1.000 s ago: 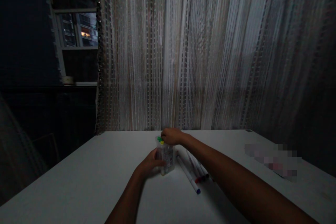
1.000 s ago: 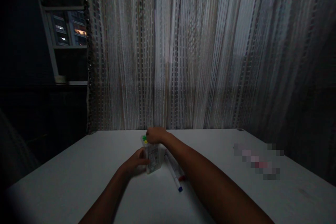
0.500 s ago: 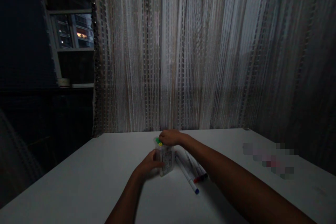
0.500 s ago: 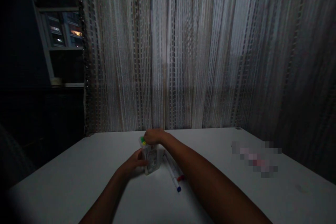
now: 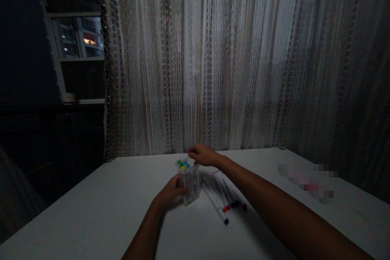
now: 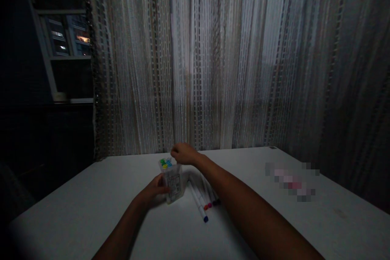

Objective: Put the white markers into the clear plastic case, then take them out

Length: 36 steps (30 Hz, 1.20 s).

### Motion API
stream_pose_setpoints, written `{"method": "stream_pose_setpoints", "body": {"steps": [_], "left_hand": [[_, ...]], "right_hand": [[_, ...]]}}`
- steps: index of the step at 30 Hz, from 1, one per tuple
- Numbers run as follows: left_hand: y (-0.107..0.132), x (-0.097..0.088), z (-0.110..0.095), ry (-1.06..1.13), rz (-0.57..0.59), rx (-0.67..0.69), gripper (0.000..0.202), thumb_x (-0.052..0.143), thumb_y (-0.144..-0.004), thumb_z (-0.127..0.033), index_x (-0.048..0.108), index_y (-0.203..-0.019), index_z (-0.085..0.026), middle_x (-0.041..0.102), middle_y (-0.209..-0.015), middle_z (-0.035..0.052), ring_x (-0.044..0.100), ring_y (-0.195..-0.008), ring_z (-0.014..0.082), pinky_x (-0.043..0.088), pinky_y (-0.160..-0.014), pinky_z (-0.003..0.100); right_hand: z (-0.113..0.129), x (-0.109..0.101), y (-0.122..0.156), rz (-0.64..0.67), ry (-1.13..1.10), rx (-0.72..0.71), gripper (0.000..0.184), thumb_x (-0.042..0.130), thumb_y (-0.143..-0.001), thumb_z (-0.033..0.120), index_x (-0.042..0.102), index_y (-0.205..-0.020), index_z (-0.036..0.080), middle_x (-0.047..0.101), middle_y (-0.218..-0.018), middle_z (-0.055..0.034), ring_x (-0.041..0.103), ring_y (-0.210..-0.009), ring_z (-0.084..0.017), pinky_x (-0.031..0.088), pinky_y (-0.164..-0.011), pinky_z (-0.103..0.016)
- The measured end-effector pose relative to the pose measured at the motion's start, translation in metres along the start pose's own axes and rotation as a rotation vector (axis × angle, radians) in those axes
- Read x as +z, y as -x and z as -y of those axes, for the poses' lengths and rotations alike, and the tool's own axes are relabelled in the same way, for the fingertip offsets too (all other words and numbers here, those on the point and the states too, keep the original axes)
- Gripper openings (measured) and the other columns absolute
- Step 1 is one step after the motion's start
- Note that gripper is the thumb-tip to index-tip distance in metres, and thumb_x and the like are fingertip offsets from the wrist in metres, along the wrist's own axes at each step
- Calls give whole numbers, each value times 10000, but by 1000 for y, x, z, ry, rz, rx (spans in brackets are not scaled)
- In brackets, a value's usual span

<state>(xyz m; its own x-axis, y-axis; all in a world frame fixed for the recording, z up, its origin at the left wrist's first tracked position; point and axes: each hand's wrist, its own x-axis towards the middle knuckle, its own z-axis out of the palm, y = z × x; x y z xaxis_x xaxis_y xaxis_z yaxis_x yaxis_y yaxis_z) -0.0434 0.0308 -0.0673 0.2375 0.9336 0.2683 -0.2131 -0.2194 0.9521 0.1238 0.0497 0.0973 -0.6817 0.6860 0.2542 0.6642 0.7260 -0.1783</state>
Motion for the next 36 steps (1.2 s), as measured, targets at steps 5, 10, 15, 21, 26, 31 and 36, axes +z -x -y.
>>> {"method": "stream_pose_setpoints", "body": {"steps": [5, 10, 15, 21, 26, 31, 36], "left_hand": [[2, 5, -6, 20, -35, -12, 514, 819, -443, -150, 599, -908, -133, 638, -989, 123, 563, -954, 309, 409, -855, 416], [2, 6, -9, 2, -9, -5, 527, 820, -462, -154, 603, -941, -124, 637, -1002, 130, 556, -974, 315, 395, -879, 421], [2, 6, -8, 17, -26, -20, 511, 822, -459, -160, 606, -920, -121, 639, -983, 130, 562, -954, 317, 407, -859, 422], [0, 2, -3, 13, -31, -1, 540, 824, -451, -155, 596, -939, -124, 636, -994, 131, 555, -966, 312, 401, -864, 409], [-1, 0, -1, -5, -21, -13, 540, 829, -456, -161, 594, -942, -131, 635, -999, 133, 558, -957, 306, 405, -852, 404], [-1, -2, 2, 3, -17, 4, 532, 834, -466, -182, 597, -938, -125, 630, -991, 135, 555, -955, 307, 401, -850, 405], [0, 0, -1, 28, -23, -20, 532, 835, -447, -162, 600, -923, -131, 636, -973, 119, 561, -937, 300, 404, -832, 394]], "right_hand": [[-29, 4, 24, -48, 53, 128, 338, 329, -815, 177, 633, -937, 94, 651, -872, -68, 566, -793, -135, 373, -646, -211], [-38, 40, 61, 114, 142, 208, 207, 501, -713, 209, 677, -806, 150, 681, -812, -74, 601, -750, -162, 397, -637, -228], [-27, 72, 80, 225, 258, 254, 250, 550, -662, 205, 675, -861, 120, 672, -887, -155, 622, -839, -244, 441, -679, -292], [-19, 84, 82, 241, 357, 288, 314, 462, -718, 166, 648, -951, 68, 644, -948, -217, 605, -911, -289, 457, -738, -358], [-24, 86, 81, 233, 403, 325, 298, 439, -736, 142, 651, -937, 80, 655, -927, -197, 616, -876, -280, 466, -716, -351], [-25, 86, 85, 214, 423, 363, 290, 454, -732, 152, 655, -929, 77, 655, -930, -196, 614, -881, -284, 465, -717, -358], [-24, 69, 82, 148, 415, 389, 275, 465, -729, 154, 655, -918, 94, 662, -904, -182, 617, -872, -263, 452, -715, -327]]}}
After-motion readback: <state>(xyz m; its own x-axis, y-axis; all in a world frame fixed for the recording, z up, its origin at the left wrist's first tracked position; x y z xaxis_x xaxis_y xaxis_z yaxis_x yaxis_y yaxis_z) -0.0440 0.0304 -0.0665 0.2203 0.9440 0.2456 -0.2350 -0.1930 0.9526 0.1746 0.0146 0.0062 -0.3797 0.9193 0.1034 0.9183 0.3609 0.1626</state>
